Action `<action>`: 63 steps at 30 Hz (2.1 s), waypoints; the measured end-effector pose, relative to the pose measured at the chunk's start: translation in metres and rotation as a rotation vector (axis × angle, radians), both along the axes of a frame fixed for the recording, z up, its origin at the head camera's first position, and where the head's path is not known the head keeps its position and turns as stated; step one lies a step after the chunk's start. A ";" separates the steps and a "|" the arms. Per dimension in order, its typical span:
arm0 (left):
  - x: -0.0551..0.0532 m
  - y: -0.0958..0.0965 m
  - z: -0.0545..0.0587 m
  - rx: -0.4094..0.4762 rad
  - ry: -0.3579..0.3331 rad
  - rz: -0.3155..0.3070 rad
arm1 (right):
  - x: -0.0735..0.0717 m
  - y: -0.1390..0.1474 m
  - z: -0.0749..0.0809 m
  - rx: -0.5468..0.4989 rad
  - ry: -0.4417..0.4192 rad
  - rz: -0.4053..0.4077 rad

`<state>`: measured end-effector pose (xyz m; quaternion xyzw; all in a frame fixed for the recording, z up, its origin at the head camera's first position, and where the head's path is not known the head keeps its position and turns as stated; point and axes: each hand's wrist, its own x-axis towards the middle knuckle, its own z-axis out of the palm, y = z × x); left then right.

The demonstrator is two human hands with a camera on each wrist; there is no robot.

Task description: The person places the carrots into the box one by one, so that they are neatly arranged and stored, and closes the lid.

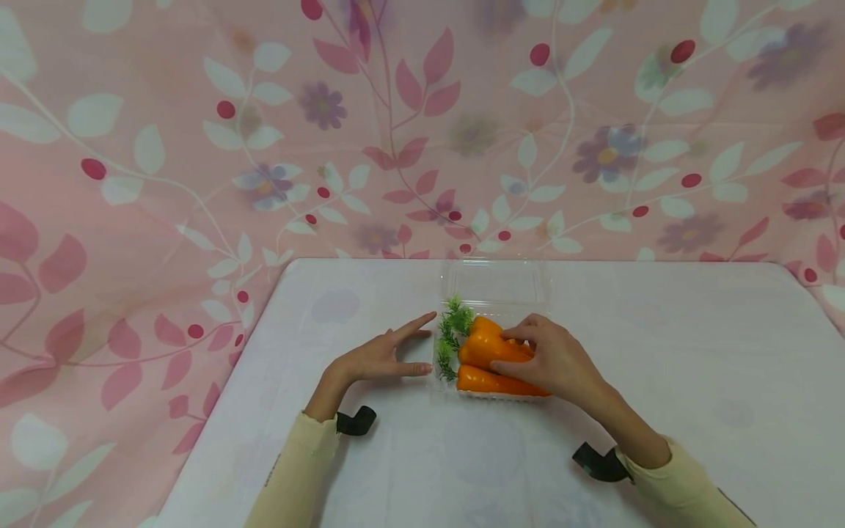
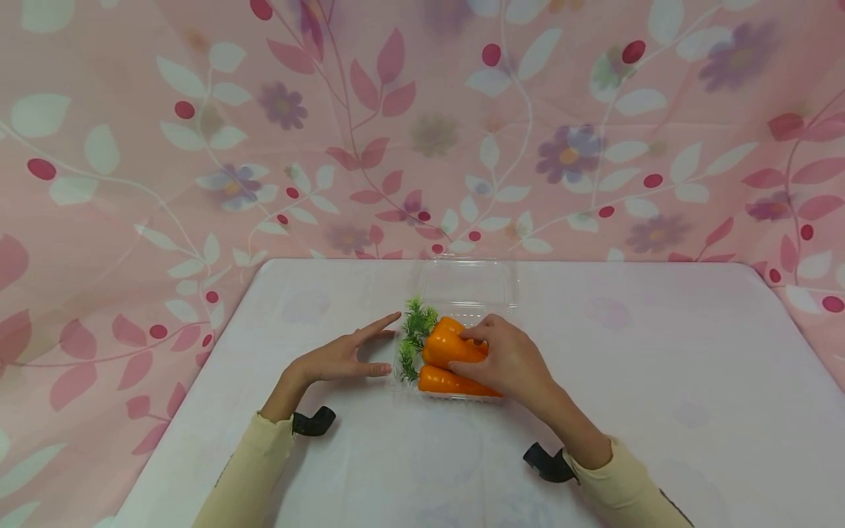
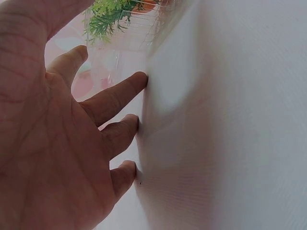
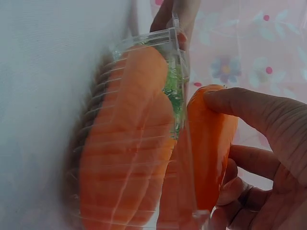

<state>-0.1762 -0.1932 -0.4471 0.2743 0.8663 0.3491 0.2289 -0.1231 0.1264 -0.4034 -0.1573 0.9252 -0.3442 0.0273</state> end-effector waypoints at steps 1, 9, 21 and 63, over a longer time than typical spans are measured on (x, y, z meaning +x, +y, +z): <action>0.000 0.000 0.000 0.002 0.000 -0.001 | 0.000 0.000 -0.001 0.002 0.002 0.003; 0.000 0.001 0.000 -0.002 0.000 0.004 | 0.000 -0.003 -0.007 0.035 -0.015 0.017; -0.001 0.003 0.001 -0.013 0.001 0.006 | 0.000 -0.004 -0.014 0.063 -0.056 0.036; -0.065 0.019 0.017 0.175 -0.009 0.331 | -0.059 0.067 0.001 -0.150 0.162 -0.136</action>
